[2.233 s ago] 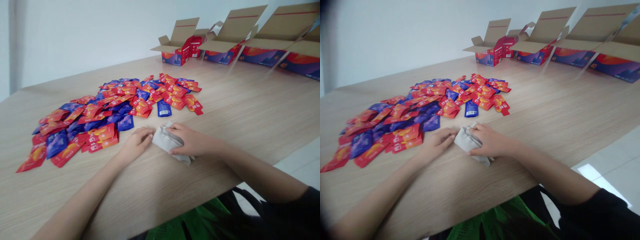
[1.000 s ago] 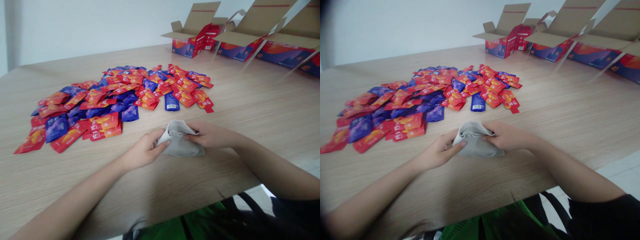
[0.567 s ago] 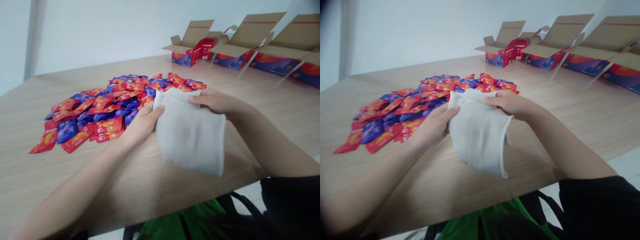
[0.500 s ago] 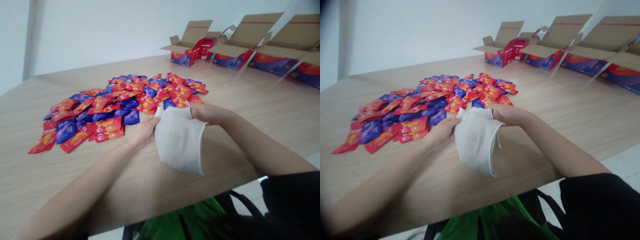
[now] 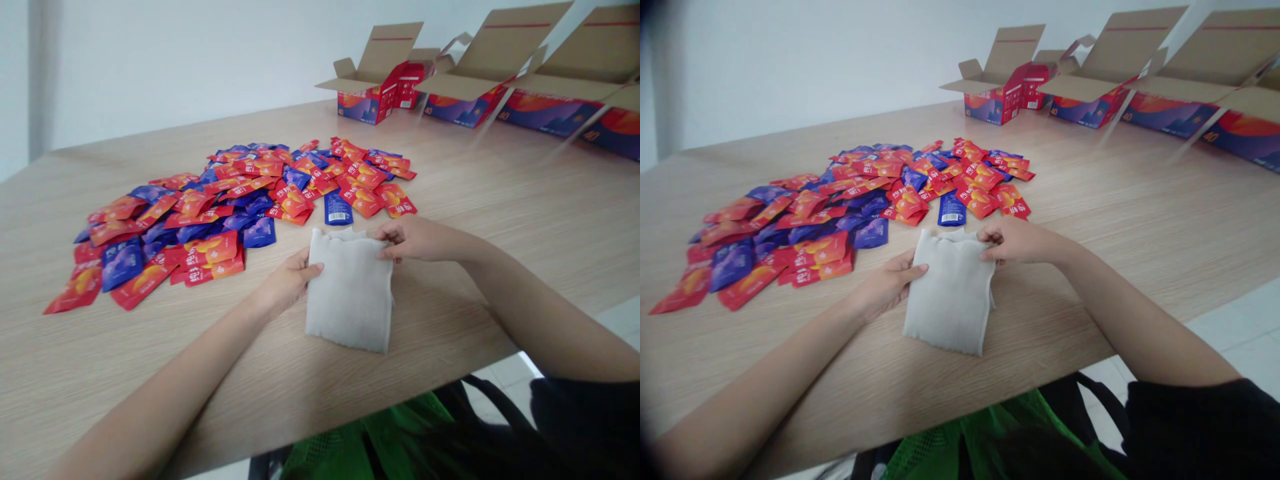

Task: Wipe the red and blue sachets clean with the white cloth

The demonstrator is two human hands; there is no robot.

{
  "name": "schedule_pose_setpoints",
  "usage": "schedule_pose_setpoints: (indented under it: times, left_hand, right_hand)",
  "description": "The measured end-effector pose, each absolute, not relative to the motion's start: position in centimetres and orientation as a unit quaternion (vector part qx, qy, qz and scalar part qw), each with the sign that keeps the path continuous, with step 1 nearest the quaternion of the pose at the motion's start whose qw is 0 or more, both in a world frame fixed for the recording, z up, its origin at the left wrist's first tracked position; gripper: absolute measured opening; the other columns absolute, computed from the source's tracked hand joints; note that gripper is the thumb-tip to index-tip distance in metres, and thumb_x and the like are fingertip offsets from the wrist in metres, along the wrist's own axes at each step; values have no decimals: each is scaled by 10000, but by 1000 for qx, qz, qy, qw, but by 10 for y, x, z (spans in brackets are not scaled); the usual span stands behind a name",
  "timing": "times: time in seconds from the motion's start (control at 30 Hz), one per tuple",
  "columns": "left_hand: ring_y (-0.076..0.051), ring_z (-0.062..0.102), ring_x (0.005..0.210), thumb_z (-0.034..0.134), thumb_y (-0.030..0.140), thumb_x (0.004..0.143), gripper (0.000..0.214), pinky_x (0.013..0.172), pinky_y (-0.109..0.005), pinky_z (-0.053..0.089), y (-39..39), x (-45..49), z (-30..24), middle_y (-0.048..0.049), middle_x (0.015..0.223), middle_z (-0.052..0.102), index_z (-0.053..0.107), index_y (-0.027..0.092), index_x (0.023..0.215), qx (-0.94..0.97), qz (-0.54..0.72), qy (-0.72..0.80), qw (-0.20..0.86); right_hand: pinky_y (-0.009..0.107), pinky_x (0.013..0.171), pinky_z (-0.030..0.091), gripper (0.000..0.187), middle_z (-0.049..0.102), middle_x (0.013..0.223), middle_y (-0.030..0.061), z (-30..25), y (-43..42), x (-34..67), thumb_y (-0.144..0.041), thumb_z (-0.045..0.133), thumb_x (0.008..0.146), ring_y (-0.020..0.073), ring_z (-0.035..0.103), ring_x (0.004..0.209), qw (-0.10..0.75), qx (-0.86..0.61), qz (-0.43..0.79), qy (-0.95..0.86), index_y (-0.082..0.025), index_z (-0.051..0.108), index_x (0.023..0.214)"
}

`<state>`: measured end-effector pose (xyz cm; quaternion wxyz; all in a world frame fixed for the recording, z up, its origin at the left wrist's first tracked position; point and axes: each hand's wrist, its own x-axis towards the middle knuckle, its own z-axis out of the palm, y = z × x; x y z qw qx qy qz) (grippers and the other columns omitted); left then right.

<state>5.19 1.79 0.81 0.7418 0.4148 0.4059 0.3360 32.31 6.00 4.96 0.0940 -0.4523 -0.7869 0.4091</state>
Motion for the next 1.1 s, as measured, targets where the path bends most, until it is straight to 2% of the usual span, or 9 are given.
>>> schedule_pose_setpoints:
  times: [0.1, 0.2, 0.33, 0.57, 0.83, 0.9, 0.97, 1.03, 1.1]
  left_hand:
    - [-207, 699, 965, 717, 211, 791, 395, 888, -327, 529, 21, 50, 9, -102, 1091, 726, 618, 148, 1168, 424, 311, 392, 755]
    - [-223, 696, 989, 731, 238, 793, 379, 925, -351, 520, 23, 47, 12, -124, 1082, 726, 629, 122, 1140, 435, 288, 384, 762]
    - [-246, 684, 1036, 730, 289, 806, 459, 951, -397, 518, 25, 45, 10, -134, 1131, 708, 571, 139, 1209, 452, 289, 392, 748]
    - [-277, 561, 1237, 770, 247, 749, 709, 982, -428, 494, 21, 53, -4, -128, 1394, 554, 390, 211, 1347, 504, 365, 430, 654]
    - [-258, 676, 1001, 720, 286, 777, 404, 871, -427, 532, 16, 53, -1, -92, 1102, 721, 594, 153, 1137, 542, 346, 423, 639]
    - [-251, 680, 984, 682, 310, 805, 335, 869, -420, 530, 14, 52, -2, -76, 1064, 731, 622, 155, 1096, 545, 361, 420, 629]
    - [-239, 687, 954, 651, 340, 829, 308, 861, -410, 531, 13, 51, -1, -66, 1038, 737, 638, 158, 1078, 546, 380, 415, 621]
    - [-226, 696, 902, 643, 360, 835, 306, 836, -394, 537, 13, 50, 2, -57, 1002, 744, 647, 162, 1069, 546, 397, 405, 617]
    - [-215, 701, 849, 660, 358, 821, 291, 806, -378, 543, 12, 50, 9, -49, 954, 751, 660, 163, 1037, 548, 408, 392, 616]
  right_hand:
    - [290, 667, 432, 174, 626, 769, -14, 65, 56, 314, -369, 633, 821, 163, 588, 739, 137, -410, 350, -831, -196, 628, 839]
    - [285, 637, 387, 147, 596, 774, -13, 65, 60, 294, -326, 601, 828, 151, 536, 689, 193, -400, 327, -834, -192, 606, 887]
    - [281, 603, 357, 100, 484, 664, -38, 33, 75, 270, -276, 593, 761, 144, 460, 618, 299, -460, 354, -758, -197, 539, 788]
    - [340, 712, 416, 167, 571, 818, 19, -2, 86, 271, -303, 535, 797, 207, 536, 778, 365, -513, 328, -704, -201, 505, 927]
    - [381, 751, 454, 214, 580, 817, 27, -8, 86, 262, -333, 566, 802, 206, 566, 771, 399, -503, 295, -708, -177, 524, 942]
    - [397, 788, 475, 301, 613, 915, 59, -7, 84, 270, -370, 650, 758, 222, 593, 849, 399, -495, 318, -704, -177, 536, 959]
    - [433, 881, 477, 546, 613, 1107, 109, -4, 81, 281, -379, 785, 638, 257, 592, 1009, 395, -502, 369, -676, -180, 530, 1078]
    - [474, 973, 451, 864, 591, 1235, 135, 3, 76, 290, -351, 875, 535, 280, 565, 1140, 366, -502, 467, -629, -198, 454, 1273]
    - [490, 1001, 445, 988, 624, 1234, 130, 14, 69, 293, -348, 885, 557, 278, 582, 1156, 301, -455, 598, -587, -212, 376, 1393]
